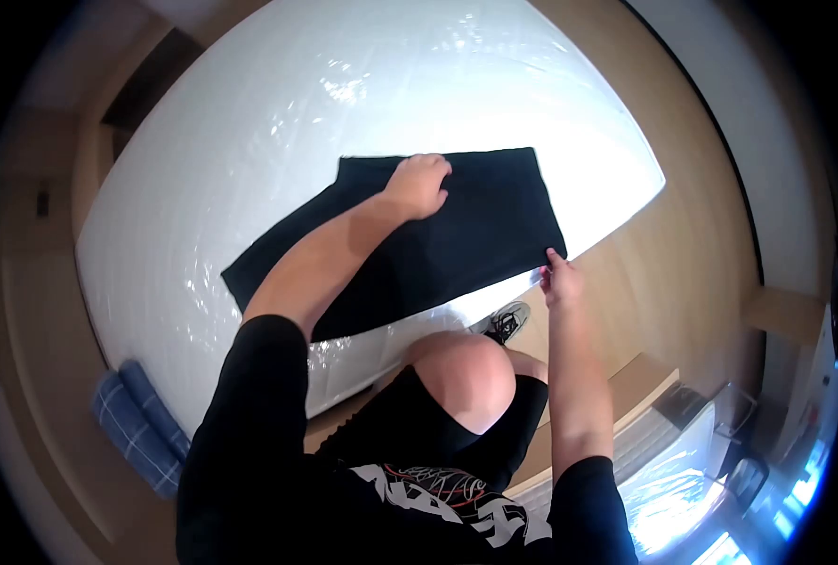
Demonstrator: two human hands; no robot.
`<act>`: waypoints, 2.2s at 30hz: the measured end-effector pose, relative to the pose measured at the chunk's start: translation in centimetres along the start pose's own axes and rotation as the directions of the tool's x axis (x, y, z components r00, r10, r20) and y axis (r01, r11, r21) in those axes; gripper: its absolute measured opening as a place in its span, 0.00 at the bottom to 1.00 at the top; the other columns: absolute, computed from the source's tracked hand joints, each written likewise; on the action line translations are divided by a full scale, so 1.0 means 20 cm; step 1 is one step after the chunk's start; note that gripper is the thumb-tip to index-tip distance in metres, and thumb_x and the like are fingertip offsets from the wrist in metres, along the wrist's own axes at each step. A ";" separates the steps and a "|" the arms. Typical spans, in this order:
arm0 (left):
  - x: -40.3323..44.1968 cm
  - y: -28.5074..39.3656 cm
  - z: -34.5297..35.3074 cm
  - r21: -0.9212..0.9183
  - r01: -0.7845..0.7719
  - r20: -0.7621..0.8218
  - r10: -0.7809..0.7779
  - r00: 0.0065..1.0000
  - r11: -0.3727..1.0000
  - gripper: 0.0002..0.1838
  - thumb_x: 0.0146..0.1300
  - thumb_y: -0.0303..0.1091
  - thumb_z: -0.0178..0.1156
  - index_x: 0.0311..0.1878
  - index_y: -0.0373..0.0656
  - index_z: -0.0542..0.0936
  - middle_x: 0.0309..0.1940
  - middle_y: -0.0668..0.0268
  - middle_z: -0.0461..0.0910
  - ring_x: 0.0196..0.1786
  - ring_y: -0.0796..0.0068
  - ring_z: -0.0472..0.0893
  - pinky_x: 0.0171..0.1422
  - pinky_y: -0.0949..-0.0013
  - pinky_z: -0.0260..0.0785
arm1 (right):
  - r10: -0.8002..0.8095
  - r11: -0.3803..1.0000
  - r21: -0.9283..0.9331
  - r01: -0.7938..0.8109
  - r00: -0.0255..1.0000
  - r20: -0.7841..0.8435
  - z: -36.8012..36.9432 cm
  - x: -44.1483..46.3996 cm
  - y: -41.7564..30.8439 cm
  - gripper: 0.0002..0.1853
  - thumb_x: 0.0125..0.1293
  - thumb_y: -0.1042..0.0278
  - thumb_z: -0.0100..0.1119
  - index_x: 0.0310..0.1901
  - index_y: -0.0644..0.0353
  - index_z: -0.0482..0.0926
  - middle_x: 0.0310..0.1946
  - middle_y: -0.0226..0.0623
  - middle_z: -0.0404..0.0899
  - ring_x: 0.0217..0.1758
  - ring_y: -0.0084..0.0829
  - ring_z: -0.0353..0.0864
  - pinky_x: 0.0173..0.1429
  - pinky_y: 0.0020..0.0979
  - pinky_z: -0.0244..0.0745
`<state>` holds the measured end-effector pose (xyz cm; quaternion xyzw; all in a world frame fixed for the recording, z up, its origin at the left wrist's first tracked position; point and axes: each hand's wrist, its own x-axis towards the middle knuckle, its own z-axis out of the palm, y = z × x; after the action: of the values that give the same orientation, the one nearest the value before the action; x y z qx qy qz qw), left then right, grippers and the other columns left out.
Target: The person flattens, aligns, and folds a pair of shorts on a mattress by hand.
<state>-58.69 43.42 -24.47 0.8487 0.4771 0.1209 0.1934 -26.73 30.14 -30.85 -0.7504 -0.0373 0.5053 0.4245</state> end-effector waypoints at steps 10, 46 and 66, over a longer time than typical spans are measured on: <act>0.85 0.09 0.24 -0.148 0.016 0.392 0.044 0.919 0.989 0.24 0.54 0.39 0.72 0.53 0.39 0.82 0.48 0.57 0.83 0.52 0.58 0.81 0.58 0.61 0.73 | -0.103 0.989 -0.109 0.103 0.995 0.003 -0.01 -0.02 -0.04 0.11 0.62 0.66 0.70 0.29 0.57 0.75 0.20 0.28 0.76 0.16 0.19 0.74 0.17 0.22 0.62; 0.73 0.23 -0.58 -0.231 -0.325 0.528 0.399 0.750 0.917 0.08 0.53 0.22 0.62 0.37 0.42 0.84 0.35 0.63 0.84 0.44 0.64 0.81 0.53 0.62 0.73 | -0.399 0.592 -0.460 0.662 0.737 0.546 0.04 -0.63 -0.55 0.03 0.60 0.70 0.65 0.32 0.59 0.83 0.26 0.36 0.83 0.28 0.27 0.80 0.36 0.29 0.75; -0.33 -0.62 -0.04 -0.502 0.588 0.239 -0.552 0.799 0.634 0.15 0.53 0.32 0.72 0.43 0.37 0.82 0.34 0.64 0.82 0.35 0.73 0.80 0.43 0.71 0.74 | -0.417 -0.038 -0.369 0.929 0.321 0.850 0.64 -0.83 0.24 0.03 0.55 0.68 0.63 0.30 0.50 0.85 0.32 0.31 0.83 0.43 0.38 0.82 0.46 0.40 0.75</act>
<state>-71.81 43.65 -29.41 0.5638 0.6579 0.1596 0.4730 -46.77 26.62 -23.68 -0.5439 -0.7761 0.2785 0.1558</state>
